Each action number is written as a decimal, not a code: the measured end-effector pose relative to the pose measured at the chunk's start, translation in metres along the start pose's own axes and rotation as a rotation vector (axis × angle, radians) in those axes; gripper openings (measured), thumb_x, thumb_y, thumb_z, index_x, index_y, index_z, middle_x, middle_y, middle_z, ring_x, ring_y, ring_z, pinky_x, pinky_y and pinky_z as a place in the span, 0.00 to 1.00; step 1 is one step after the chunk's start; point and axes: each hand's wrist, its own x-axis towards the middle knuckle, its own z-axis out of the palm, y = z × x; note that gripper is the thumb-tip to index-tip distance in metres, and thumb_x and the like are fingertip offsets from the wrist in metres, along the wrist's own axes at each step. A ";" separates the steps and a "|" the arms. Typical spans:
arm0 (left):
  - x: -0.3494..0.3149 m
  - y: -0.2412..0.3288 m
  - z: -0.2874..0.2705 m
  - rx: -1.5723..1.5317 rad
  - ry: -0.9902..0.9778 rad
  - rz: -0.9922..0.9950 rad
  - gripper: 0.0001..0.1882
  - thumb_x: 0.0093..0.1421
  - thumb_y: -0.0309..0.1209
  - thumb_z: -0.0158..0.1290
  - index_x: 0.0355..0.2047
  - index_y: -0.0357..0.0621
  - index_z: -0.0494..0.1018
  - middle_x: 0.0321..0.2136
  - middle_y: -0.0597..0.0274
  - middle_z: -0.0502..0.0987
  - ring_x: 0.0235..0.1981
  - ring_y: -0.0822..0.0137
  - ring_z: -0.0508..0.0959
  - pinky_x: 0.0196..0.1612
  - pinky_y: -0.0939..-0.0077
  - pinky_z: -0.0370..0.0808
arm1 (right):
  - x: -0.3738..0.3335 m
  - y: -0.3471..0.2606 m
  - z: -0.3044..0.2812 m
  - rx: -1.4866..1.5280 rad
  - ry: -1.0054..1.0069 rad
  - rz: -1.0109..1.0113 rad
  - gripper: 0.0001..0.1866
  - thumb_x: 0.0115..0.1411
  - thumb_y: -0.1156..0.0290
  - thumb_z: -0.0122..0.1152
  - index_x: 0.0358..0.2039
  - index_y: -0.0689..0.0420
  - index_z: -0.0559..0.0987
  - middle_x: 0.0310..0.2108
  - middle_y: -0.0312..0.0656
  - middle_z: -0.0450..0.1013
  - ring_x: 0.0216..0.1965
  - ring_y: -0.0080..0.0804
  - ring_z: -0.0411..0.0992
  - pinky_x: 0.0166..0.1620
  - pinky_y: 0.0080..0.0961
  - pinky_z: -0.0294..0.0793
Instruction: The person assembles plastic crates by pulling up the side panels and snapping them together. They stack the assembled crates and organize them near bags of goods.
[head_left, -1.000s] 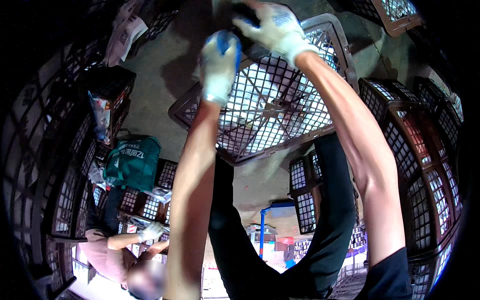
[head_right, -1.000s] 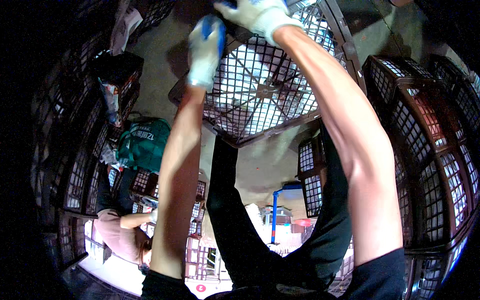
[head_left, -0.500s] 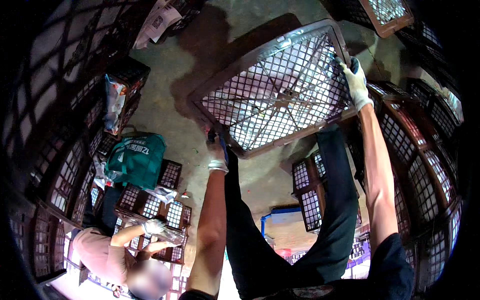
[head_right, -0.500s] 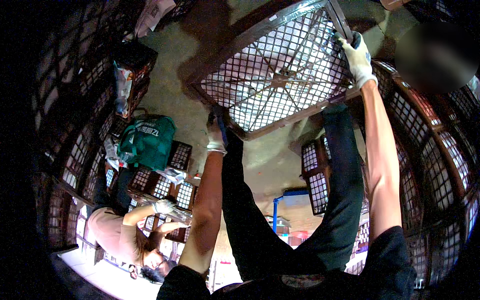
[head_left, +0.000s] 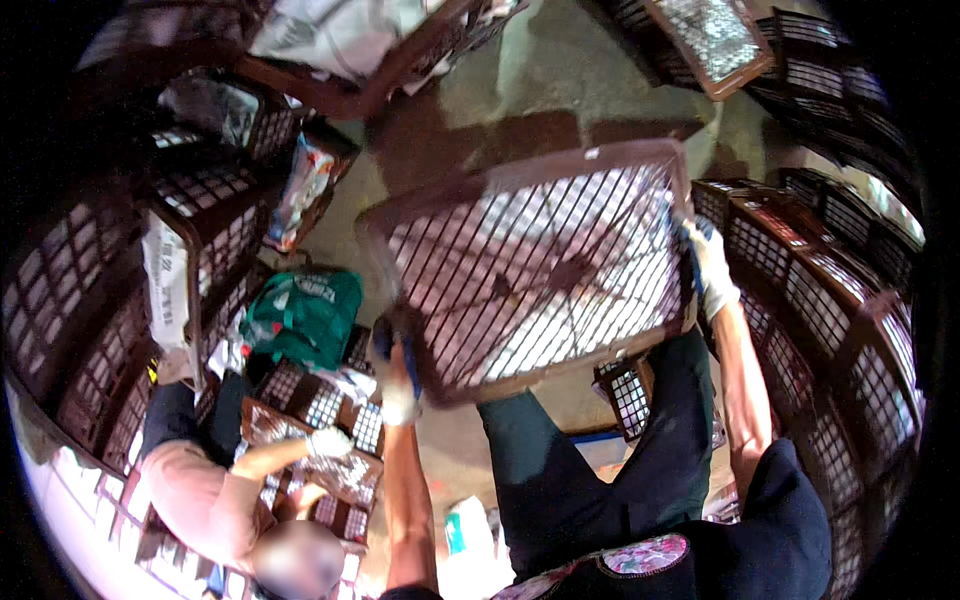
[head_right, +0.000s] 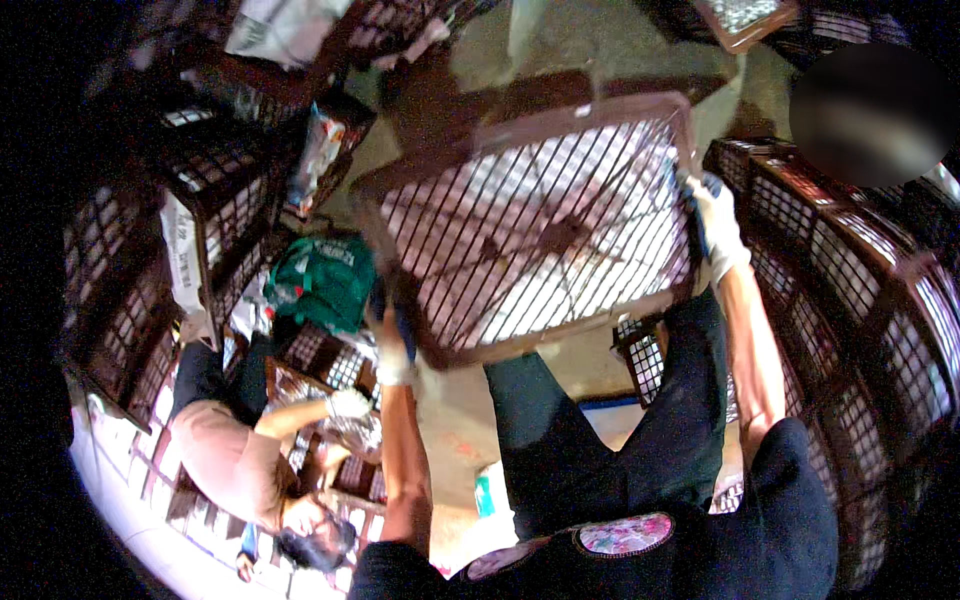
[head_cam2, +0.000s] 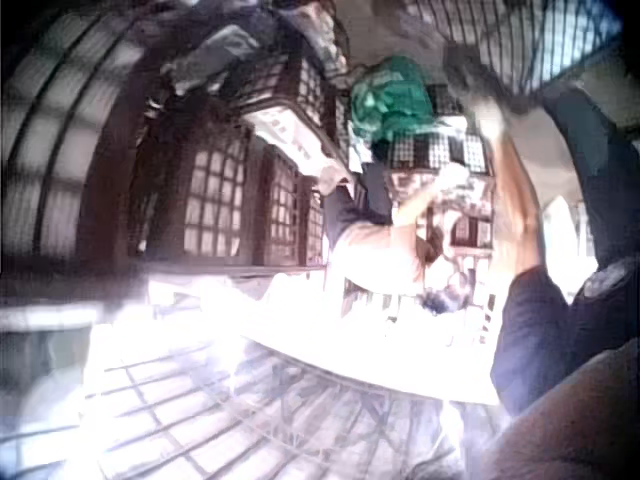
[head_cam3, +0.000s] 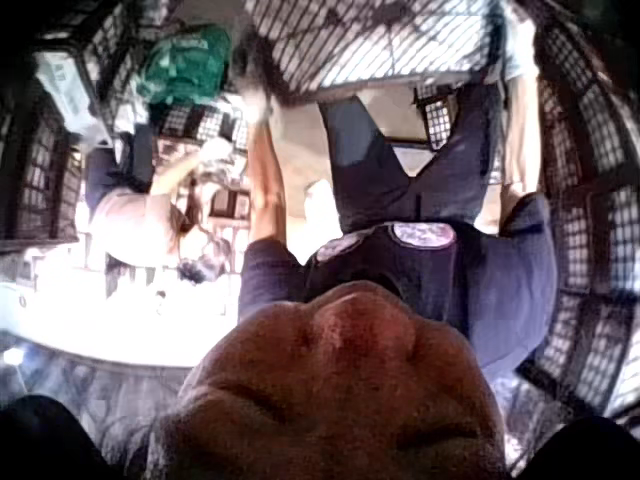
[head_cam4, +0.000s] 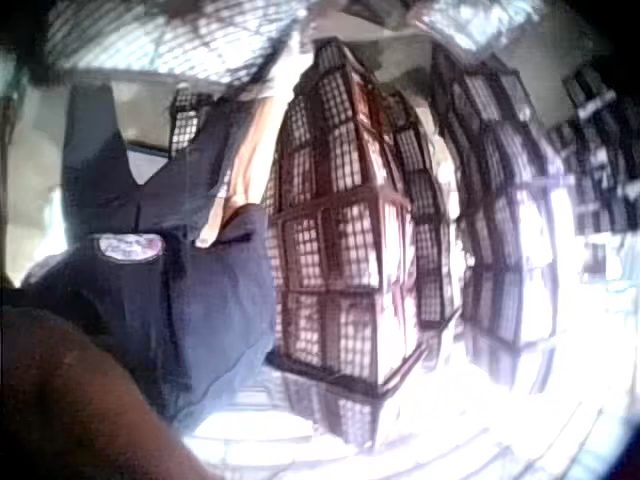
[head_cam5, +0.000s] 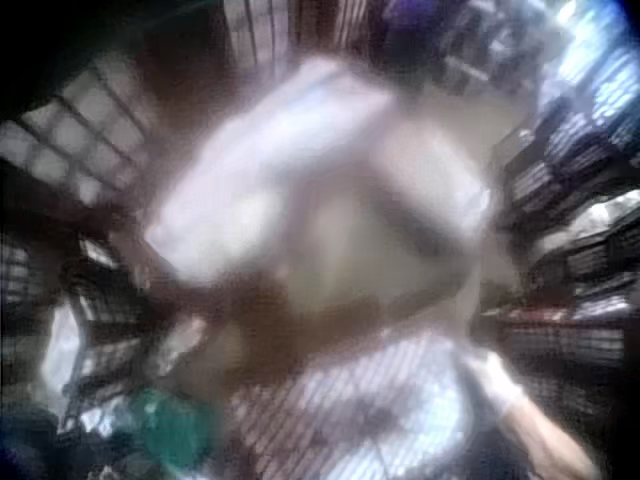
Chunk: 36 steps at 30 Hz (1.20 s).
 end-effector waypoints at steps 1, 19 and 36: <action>-0.013 0.008 -0.024 0.048 -0.011 0.063 0.17 0.64 0.37 0.46 0.47 0.36 0.67 0.38 0.62 0.72 0.37 0.71 0.70 0.42 0.78 0.67 | -0.025 -0.010 0.010 0.054 -0.018 0.024 0.10 0.57 0.66 0.61 0.32 0.59 0.77 0.27 0.28 0.70 0.28 0.16 0.63 0.34 0.17 0.65; -0.086 0.161 -0.132 0.326 -0.254 0.359 0.34 0.62 0.48 0.49 0.59 0.36 0.57 0.51 0.54 0.67 0.46 0.65 0.71 0.47 0.70 0.71 | -0.268 0.020 0.046 0.129 0.220 0.231 0.26 0.56 0.61 0.60 0.50 0.64 0.70 0.45 0.50 0.72 0.46 0.35 0.69 0.49 0.25 0.67; -0.082 0.114 0.020 0.610 -0.964 0.186 0.18 0.51 0.24 0.61 0.41 0.31 0.71 0.34 0.57 0.75 0.35 0.68 0.74 0.37 0.73 0.71 | -0.503 0.129 0.024 0.702 1.181 0.211 0.10 0.56 0.69 0.57 0.35 0.60 0.78 0.27 0.33 0.73 0.27 0.19 0.67 0.31 0.18 0.65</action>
